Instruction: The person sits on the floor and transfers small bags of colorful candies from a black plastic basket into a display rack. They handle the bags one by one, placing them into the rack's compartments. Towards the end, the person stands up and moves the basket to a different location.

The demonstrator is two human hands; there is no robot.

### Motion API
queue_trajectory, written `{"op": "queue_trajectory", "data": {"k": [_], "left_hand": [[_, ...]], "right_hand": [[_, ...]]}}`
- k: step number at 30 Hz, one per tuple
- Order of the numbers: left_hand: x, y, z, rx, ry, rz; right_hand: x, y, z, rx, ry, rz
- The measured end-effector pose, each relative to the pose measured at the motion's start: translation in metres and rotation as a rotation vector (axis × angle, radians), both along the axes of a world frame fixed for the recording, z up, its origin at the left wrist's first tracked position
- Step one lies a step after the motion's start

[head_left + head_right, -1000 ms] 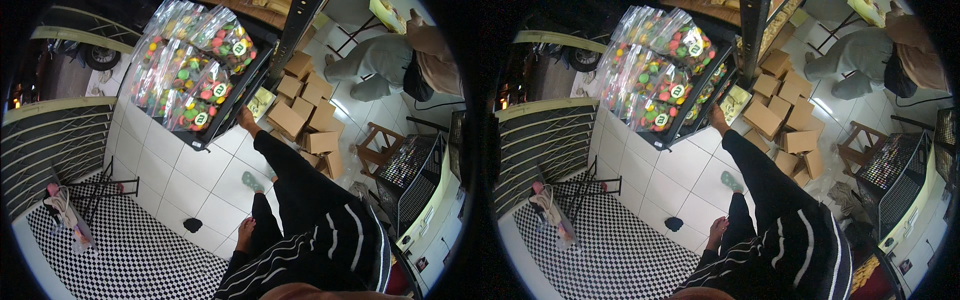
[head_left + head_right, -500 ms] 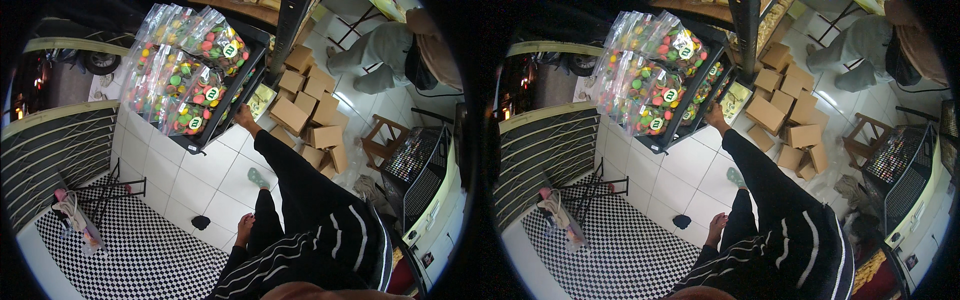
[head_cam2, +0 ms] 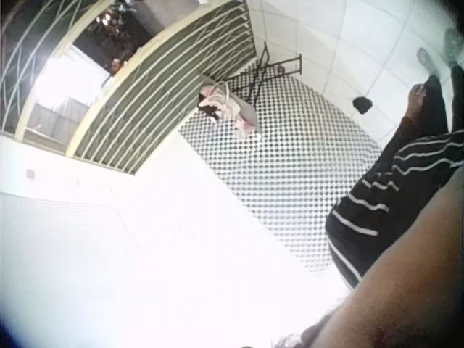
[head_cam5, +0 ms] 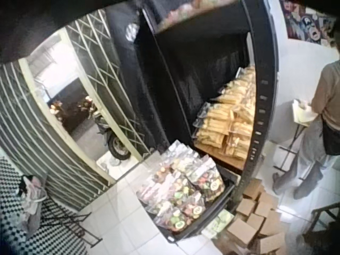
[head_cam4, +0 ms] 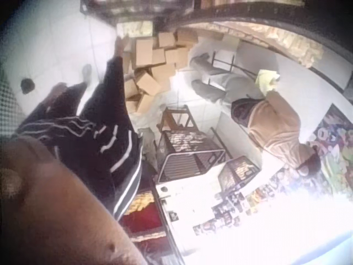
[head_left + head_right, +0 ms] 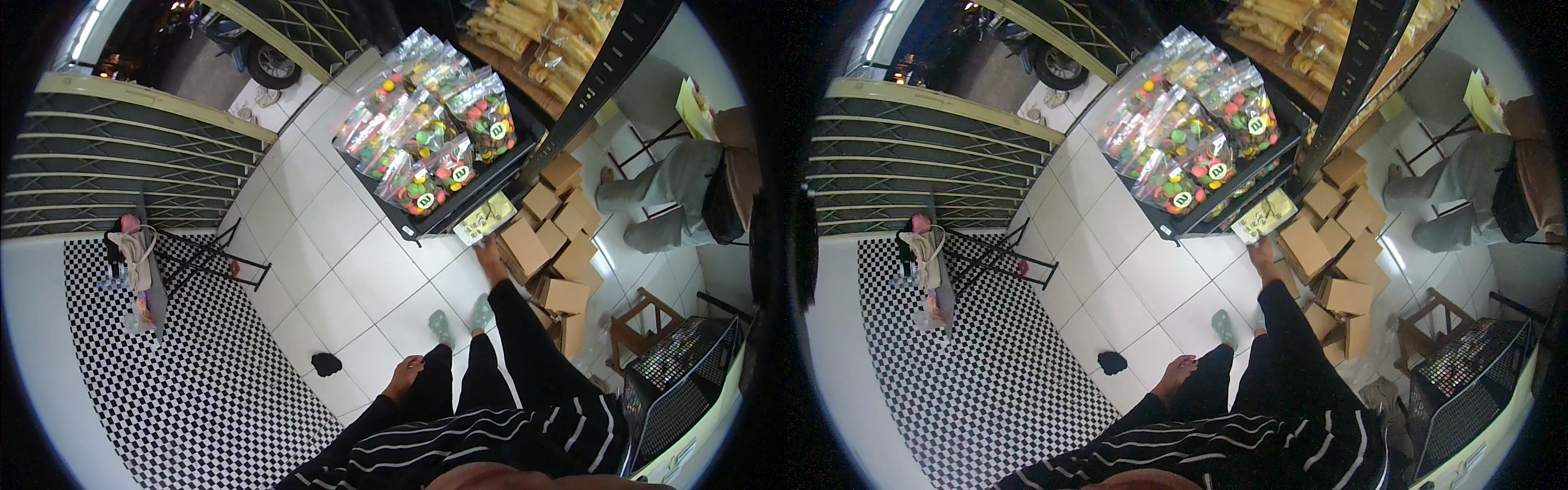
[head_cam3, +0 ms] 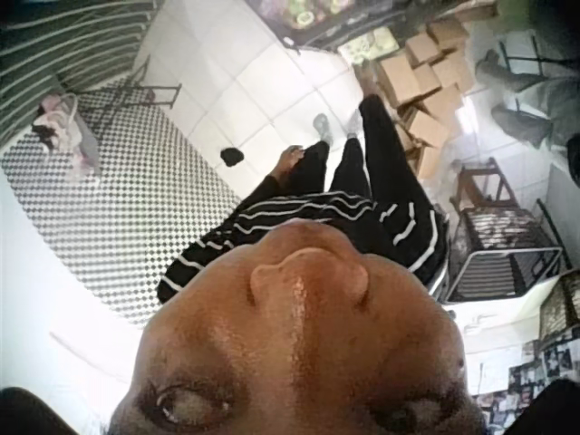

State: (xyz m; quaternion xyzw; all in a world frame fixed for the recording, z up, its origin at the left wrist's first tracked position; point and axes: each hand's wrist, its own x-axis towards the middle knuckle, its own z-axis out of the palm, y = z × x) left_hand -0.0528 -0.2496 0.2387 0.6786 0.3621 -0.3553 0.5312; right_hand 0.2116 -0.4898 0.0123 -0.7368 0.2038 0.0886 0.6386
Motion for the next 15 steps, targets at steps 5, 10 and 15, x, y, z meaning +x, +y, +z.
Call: {"op": "queue_trajectory", "data": {"k": [5, 10, 15], "left_hand": [[0.111, -0.004, 0.006, -0.057, -0.045, -0.295], [0.070, 0.015, 0.007, -0.101, 0.021, -0.211], [0.130, 0.008, 0.001, -0.143, 0.002, -0.490]], "right_hand": [[-0.165, -0.049, -0.179, -1.137, -0.185, 0.485], [-0.341, -0.117, -0.091, -0.701, 0.450, 0.438], [-0.401, -0.131, 0.074, -0.644, 0.563, -0.133]]}}
